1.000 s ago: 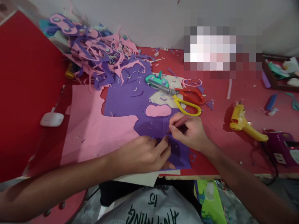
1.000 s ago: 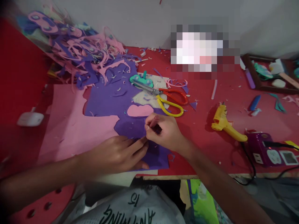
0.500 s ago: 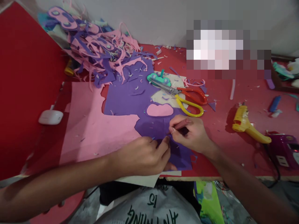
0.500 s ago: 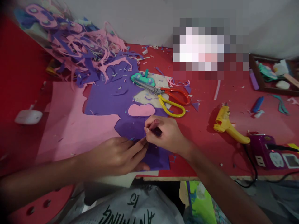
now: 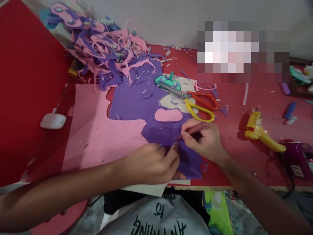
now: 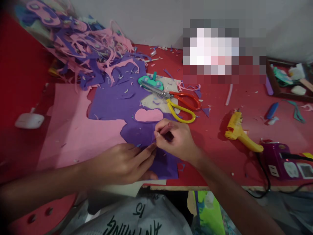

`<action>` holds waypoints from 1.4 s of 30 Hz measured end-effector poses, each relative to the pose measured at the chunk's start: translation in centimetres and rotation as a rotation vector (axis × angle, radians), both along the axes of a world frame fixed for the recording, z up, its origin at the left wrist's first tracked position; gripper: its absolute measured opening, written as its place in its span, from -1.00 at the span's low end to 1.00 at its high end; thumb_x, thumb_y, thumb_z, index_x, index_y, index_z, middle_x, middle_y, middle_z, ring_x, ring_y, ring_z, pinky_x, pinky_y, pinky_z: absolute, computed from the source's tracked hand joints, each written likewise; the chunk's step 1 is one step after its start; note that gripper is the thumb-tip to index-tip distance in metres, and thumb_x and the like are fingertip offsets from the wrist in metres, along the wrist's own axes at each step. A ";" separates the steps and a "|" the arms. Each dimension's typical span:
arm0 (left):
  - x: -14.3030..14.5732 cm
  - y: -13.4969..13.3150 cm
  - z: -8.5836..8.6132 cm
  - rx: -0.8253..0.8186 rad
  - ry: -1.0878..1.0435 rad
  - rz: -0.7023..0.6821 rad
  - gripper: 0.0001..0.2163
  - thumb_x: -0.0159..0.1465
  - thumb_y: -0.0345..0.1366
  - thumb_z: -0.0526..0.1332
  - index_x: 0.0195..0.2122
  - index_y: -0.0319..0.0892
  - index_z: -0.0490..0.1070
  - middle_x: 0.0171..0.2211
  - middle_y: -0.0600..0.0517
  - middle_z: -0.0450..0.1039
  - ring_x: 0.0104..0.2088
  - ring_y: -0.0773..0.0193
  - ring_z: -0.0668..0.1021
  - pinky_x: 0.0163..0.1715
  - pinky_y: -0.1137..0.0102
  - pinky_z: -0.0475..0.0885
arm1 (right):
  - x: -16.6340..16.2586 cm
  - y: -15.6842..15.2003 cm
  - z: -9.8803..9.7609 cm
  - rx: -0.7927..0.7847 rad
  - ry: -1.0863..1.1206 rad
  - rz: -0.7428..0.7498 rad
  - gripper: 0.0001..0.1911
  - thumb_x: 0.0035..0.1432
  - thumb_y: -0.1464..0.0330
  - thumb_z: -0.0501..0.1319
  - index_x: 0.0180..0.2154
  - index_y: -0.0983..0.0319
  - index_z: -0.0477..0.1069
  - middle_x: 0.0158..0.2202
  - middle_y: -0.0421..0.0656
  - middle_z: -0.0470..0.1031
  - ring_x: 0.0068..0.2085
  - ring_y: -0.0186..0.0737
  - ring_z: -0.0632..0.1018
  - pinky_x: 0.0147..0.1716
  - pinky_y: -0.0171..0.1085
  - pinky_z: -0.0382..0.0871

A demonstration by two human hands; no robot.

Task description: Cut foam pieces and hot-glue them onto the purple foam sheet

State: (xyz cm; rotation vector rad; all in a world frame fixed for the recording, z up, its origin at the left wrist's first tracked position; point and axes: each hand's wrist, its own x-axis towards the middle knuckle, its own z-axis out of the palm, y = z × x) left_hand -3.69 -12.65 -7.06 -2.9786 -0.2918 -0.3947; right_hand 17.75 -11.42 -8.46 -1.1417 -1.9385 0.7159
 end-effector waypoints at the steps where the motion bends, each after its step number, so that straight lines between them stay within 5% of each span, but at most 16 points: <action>1: 0.0 0.0 0.0 -0.002 -0.002 0.002 -0.55 0.48 -0.08 0.05 -0.15 -0.39 0.57 -0.16 -0.31 0.61 -0.54 0.26 0.58 -0.64 0.36 0.42 | 0.0 0.0 0.0 0.003 0.000 -0.010 -0.86 0.17 0.47 0.21 -0.44 0.19 0.38 -0.50 -0.27 0.51 -0.52 -0.40 0.46 -0.52 -0.40 0.28; 17: 0.1 0.2 0.0 -0.010 -0.030 -0.003 -0.57 0.49 -0.08 0.04 -0.20 -0.34 0.54 -0.17 -0.26 0.63 -0.54 0.27 0.58 -0.65 0.38 0.38 | 0.0 -0.1 -0.2 -0.062 -0.003 0.041 -0.86 0.20 0.44 0.22 -0.43 0.19 0.38 -0.49 -0.27 0.51 -0.51 -0.36 0.49 -0.51 -0.38 0.32; 24: -0.3 2.2 -0.7 -0.315 -0.088 0.126 -0.72 0.50 -0.22 0.04 0.08 -0.27 0.35 -0.48 0.05 0.58 -0.59 0.34 0.56 -0.60 0.48 0.37 | 0.7 -0.9 0.3 0.287 0.116 -0.541 -0.86 0.27 0.39 0.24 -0.38 0.17 0.43 -0.50 -0.23 0.43 -0.52 -0.27 0.47 -0.53 -0.28 0.30; 28: -0.5 3.2 -0.9 -0.619 -0.089 0.231 -0.71 0.46 -0.40 0.05 0.19 -0.19 0.25 -0.25 0.03 0.68 -0.38 0.36 0.67 -0.40 0.53 0.45 | 1.0 -3.9 0.7 0.480 0.176 -0.776 -0.80 0.27 0.26 0.27 -0.40 0.16 0.45 -0.49 -0.18 0.41 -0.50 -0.21 0.46 -0.49 -0.19 0.33; 31: -0.5 3.6 -0.6 -0.767 -0.076 0.255 -0.67 0.46 -0.43 0.03 0.23 -0.18 0.22 -0.13 0.01 0.68 -0.22 0.35 0.70 -0.29 0.53 0.48 | 0.4 -7.2 0.7 0.322 0.204 -0.628 -0.95 0.25 0.33 0.30 -0.29 0.14 0.48 -0.48 -0.20 0.45 -0.51 -0.23 0.47 -0.52 -0.21 0.37; 33: -0.4 3.7 -0.4 -0.808 -0.061 0.273 -0.66 0.47 -0.42 0.02 0.25 -0.18 0.21 -0.11 0.03 0.68 -0.19 0.35 0.70 -0.26 0.51 0.48 | -0.4 -8.9 0.7 0.239 0.094 -0.473 -0.85 0.22 0.47 0.29 -0.18 0.13 0.50 -0.40 -0.20 0.53 -0.46 -0.23 0.53 -0.48 -0.23 0.46; 42: -0.1 3.6 -0.6 -0.754 -0.055 0.299 -0.63 0.47 -0.39 0.03 0.29 -0.17 0.21 -0.12 0.02 0.68 -0.25 0.33 0.70 -0.29 0.50 0.48 | -2.5 -9.4 -0.1 0.268 -0.249 -0.228 -0.67 0.21 0.58 0.27 0.00 0.21 0.46 -0.25 -0.07 0.62 -0.27 -0.15 0.62 -0.24 -0.17 0.57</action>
